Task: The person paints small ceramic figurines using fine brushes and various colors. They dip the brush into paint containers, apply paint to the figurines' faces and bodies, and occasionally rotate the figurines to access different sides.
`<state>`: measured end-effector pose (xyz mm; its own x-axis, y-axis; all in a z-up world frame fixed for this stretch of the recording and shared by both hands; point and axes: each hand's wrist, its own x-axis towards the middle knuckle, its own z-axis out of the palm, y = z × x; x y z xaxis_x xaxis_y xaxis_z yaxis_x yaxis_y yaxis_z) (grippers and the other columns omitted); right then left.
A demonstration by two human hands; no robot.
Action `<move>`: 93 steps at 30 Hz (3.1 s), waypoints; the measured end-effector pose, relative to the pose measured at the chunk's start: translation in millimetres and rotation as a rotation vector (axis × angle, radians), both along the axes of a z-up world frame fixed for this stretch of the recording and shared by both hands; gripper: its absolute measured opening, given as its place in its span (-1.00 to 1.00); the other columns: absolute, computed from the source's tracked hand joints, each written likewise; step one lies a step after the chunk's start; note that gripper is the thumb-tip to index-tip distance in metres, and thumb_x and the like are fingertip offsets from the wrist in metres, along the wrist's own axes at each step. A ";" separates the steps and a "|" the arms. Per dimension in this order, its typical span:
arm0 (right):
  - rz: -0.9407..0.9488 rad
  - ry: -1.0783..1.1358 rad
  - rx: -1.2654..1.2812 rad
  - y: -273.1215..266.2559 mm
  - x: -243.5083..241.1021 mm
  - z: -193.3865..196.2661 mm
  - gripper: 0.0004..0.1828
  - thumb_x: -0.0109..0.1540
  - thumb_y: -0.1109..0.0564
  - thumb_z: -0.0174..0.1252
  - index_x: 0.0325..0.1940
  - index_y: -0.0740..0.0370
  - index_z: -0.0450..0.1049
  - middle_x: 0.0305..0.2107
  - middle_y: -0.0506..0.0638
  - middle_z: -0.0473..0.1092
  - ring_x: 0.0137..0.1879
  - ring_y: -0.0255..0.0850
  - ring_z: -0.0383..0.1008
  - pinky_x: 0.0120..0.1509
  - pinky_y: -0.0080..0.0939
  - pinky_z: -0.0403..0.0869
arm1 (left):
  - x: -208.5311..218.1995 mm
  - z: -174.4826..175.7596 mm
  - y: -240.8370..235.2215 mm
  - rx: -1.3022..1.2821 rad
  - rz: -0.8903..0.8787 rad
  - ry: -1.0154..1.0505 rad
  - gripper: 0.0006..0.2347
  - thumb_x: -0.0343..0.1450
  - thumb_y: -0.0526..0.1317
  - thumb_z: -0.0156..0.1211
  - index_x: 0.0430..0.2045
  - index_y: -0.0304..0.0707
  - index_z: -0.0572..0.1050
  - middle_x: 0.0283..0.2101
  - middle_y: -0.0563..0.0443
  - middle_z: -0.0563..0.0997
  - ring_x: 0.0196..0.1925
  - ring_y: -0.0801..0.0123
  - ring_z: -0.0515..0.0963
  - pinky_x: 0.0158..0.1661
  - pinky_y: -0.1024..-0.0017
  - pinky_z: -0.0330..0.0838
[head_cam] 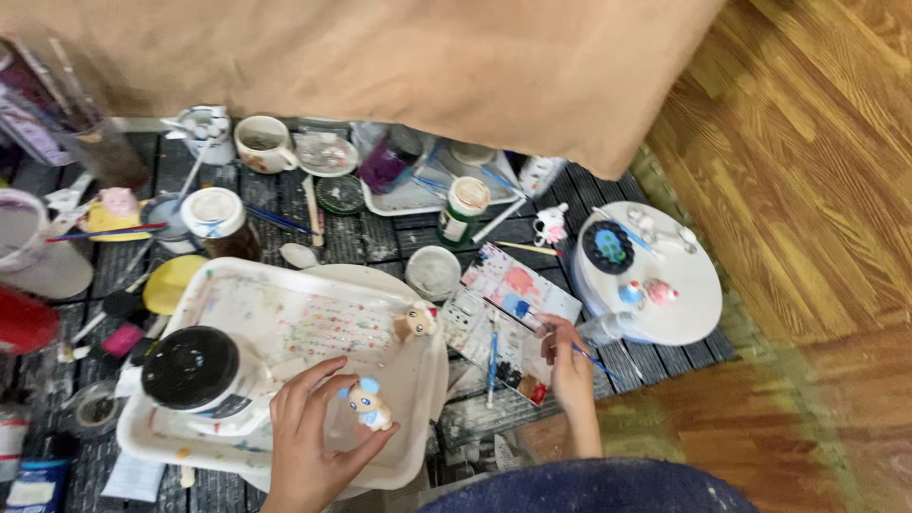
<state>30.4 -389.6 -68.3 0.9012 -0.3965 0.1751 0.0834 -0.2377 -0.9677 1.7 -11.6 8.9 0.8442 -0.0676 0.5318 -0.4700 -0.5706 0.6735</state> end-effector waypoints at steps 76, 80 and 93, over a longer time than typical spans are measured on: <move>-0.346 0.122 -0.703 -2.3 66.4 -10.9 -0.77 0.34 -0.06 0.17 -0.21 0.12 0.55 -0.56 -0.03 0.56 -0.48 -0.17 0.57 -0.38 -0.20 0.44 | -6.8 -16.5 -11.8 0.023 -0.001 -0.037 -0.42 -0.01 -0.11 0.60 -0.15 -0.28 0.49 0.08 -0.11 0.52 0.10 0.10 0.51 0.08 0.17 0.22; -0.241 -0.102 -0.052 0.9 57.2 -8.3 -0.79 0.41 0.03 0.07 -0.21 0.15 0.48 -0.45 -0.05 0.53 -0.50 -0.35 0.41 -0.44 -0.36 0.37 | -5.7 -17.0 -11.7 0.020 -0.005 -0.058 -0.43 0.02 -0.13 0.59 -0.14 -0.28 0.48 0.08 -0.10 0.52 0.10 0.11 0.52 0.08 0.17 0.23; 0.086 -0.067 0.679 140.0 -12.1 -2.4 -0.78 0.45 -0.02 -0.08 -0.22 0.11 0.26 -0.51 -0.03 0.41 -0.56 -0.35 0.28 -0.54 -0.38 0.26 | -5.8 -13.7 -9.2 0.059 -0.016 -0.016 -0.48 0.06 -0.19 0.54 -0.10 -0.21 0.49 0.12 -0.03 0.51 0.13 0.11 0.49 0.09 0.15 0.21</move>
